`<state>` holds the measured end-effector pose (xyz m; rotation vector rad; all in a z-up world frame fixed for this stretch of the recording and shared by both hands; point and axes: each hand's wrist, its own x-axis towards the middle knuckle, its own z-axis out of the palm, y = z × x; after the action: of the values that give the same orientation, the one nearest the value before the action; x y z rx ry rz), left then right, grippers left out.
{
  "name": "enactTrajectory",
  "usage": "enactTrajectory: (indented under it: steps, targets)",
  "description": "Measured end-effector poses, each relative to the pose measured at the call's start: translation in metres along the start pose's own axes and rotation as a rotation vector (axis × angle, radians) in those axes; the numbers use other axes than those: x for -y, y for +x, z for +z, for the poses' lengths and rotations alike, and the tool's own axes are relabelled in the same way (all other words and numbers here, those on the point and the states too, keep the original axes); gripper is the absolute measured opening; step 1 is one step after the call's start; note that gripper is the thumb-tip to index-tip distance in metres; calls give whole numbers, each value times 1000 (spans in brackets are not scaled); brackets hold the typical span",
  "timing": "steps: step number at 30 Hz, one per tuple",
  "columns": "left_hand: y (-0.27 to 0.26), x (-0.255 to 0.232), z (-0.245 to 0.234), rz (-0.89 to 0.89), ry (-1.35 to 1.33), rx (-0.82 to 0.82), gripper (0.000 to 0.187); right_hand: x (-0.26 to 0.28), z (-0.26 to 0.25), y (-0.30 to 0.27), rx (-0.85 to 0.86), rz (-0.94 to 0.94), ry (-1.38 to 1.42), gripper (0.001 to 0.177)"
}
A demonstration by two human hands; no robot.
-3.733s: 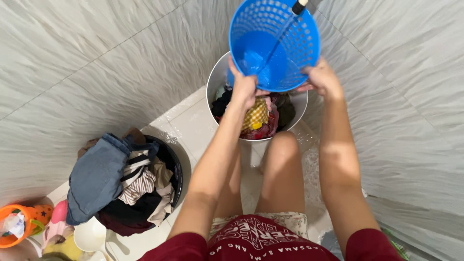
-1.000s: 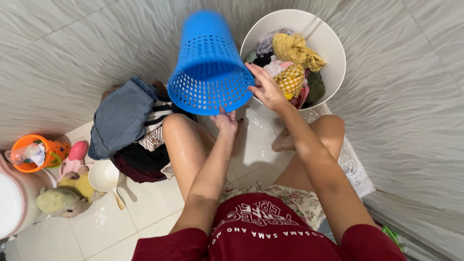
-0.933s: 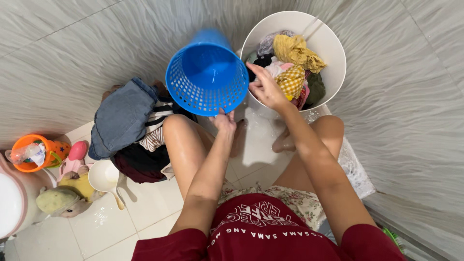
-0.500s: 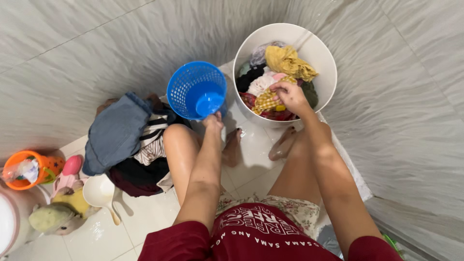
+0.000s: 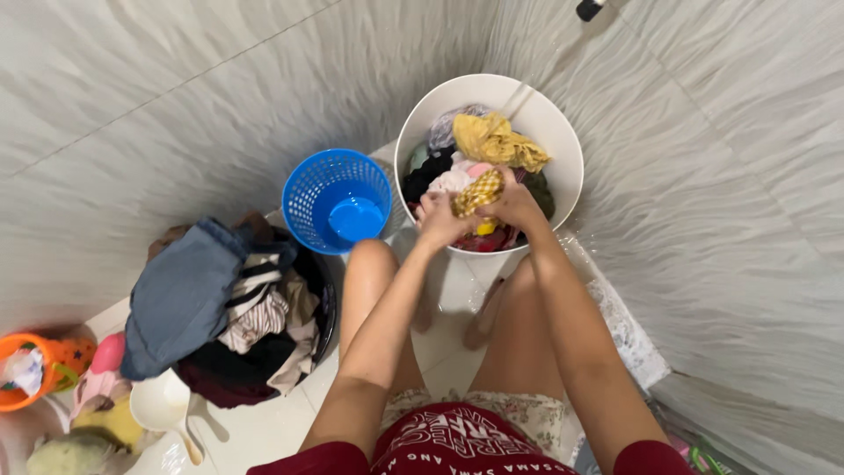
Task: The person fills a white bucket with water and places items of laundry into it. Then the person scrubs a yellow garment by hand under a stream of water from a tap.
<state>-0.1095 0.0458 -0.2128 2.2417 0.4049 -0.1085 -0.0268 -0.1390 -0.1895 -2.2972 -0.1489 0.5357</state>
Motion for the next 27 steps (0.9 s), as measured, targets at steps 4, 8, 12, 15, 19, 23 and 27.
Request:
enactTrajectory:
  steps: [4,8,12,15,19,23,27]
  targets:
    - [12,-36,-15,51,188,72,46,6,-26,-2,-111,-161,75,86]
    - [77,-61,1,188,-245,16,37,9,-39,13,-204,-15,719,61]
    - [137,-109,20,417,-377,-154,32,12,-49,45,-334,-103,1085,52]
    - [169,-144,25,479,-338,-286,50,12,-64,74,-367,-117,1170,56]
    - [207,-159,34,483,-159,-243,41,-6,-70,115,-443,-74,1002,64]
    - [217,-176,38,558,46,-75,20,-27,-61,140,-331,-58,951,53]
    - [214,-201,25,545,110,72,8,-31,-55,151,-250,-48,1083,39]
